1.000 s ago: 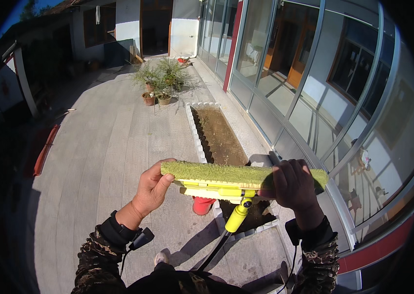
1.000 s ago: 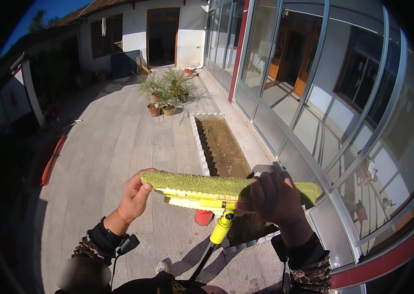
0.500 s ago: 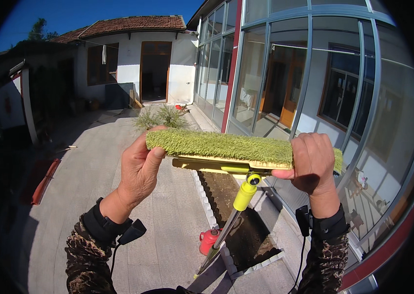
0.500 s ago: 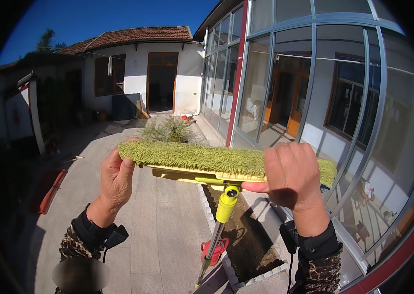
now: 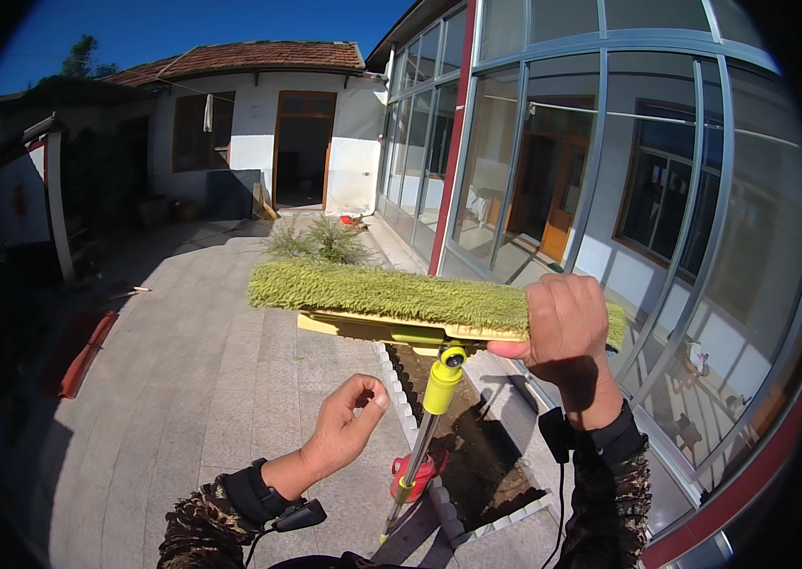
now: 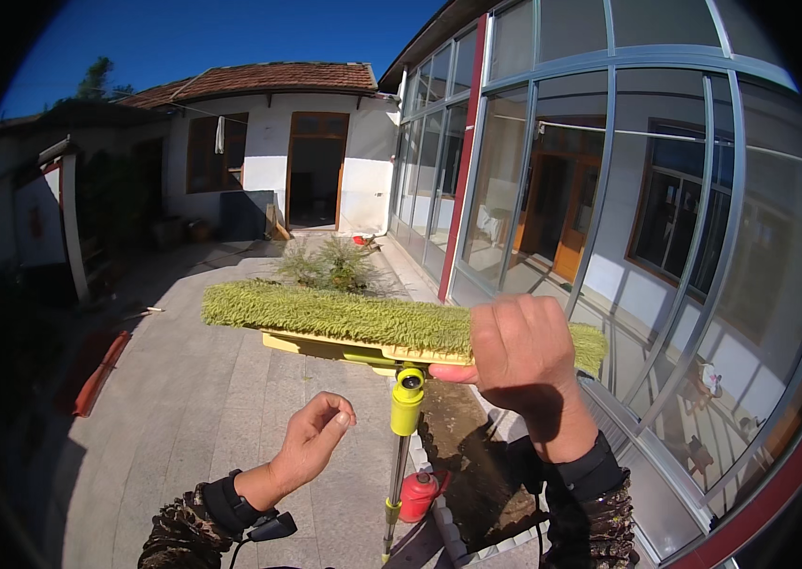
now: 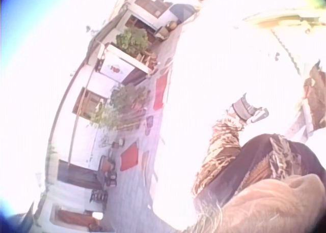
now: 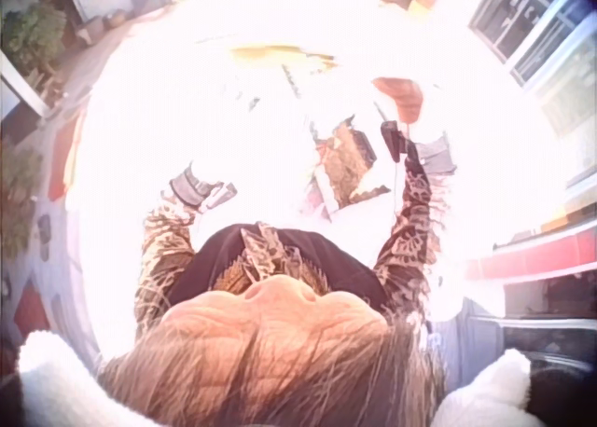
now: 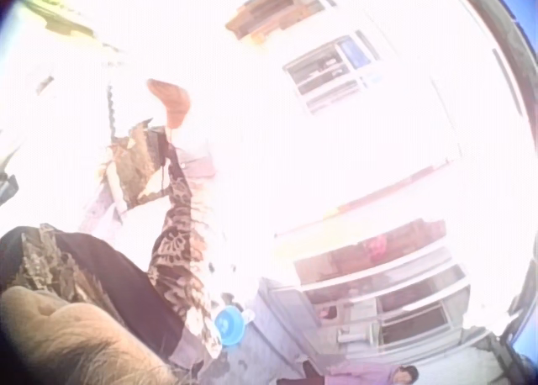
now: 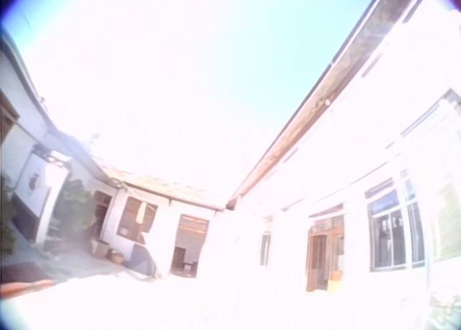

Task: The person picks up a mop head and a green microfiber cloth, then attaches the cloth to the mop head by folding and tucking it into the frame. The person repeatedly adjusts and secures the cloth around the mop head until it is fully attached.

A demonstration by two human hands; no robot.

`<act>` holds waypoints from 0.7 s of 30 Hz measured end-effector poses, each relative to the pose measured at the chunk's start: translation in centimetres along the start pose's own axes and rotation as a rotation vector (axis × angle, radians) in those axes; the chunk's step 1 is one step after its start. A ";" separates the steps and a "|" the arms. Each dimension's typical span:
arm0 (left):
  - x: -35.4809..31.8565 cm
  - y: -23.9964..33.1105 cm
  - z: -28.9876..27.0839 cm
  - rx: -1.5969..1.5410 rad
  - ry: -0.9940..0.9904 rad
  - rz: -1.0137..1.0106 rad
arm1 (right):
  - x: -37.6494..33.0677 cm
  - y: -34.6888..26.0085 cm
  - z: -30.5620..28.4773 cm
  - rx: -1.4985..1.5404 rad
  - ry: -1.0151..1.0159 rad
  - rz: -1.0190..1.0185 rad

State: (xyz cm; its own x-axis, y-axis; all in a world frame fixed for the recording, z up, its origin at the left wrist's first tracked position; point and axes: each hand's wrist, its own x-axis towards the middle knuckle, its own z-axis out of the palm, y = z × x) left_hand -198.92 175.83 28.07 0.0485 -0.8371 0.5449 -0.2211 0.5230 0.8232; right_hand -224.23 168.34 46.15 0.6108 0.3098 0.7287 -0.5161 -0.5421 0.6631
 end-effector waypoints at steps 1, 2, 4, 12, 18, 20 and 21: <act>0.1 -0.7 1.1 -0.022 -0.033 0.061 | 0.1 -0.1 0.1 0.013 0.017 -0.007; 0.5 -1.1 2.2 -0.028 -0.066 0.082 | 0.1 -0.2 0.1 0.021 0.013 -0.008; 1.4 -1.5 3.6 -0.053 -0.141 0.104 | 0.0 -0.5 0.2 0.050 0.048 -0.018; 3.6 -1.5 6.9 -0.347 -0.240 0.089 | -0.4 -0.3 -1.3 0.094 -0.019 0.040; 5.1 -2.1 9.4 -0.289 -0.090 0.026 | 2.6 0.4 -3.2 0.184 -0.051 0.086; 5.5 -1.9 10.4 -0.313 -0.090 0.037 | 4.1 0.2 -2.9 0.331 -0.100 0.101; 5.7 -1.8 10.9 -0.312 -0.098 0.020 | 4.8 0.1 -2.7 0.434 -0.144 0.106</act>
State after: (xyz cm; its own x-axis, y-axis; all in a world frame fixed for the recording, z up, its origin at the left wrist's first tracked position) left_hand -208.88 168.40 27.93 -0.0505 -0.8298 0.5558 0.0893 0.5506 0.8300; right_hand -222.93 171.86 50.14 0.6612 0.1406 0.7369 -0.2996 -0.8510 0.4312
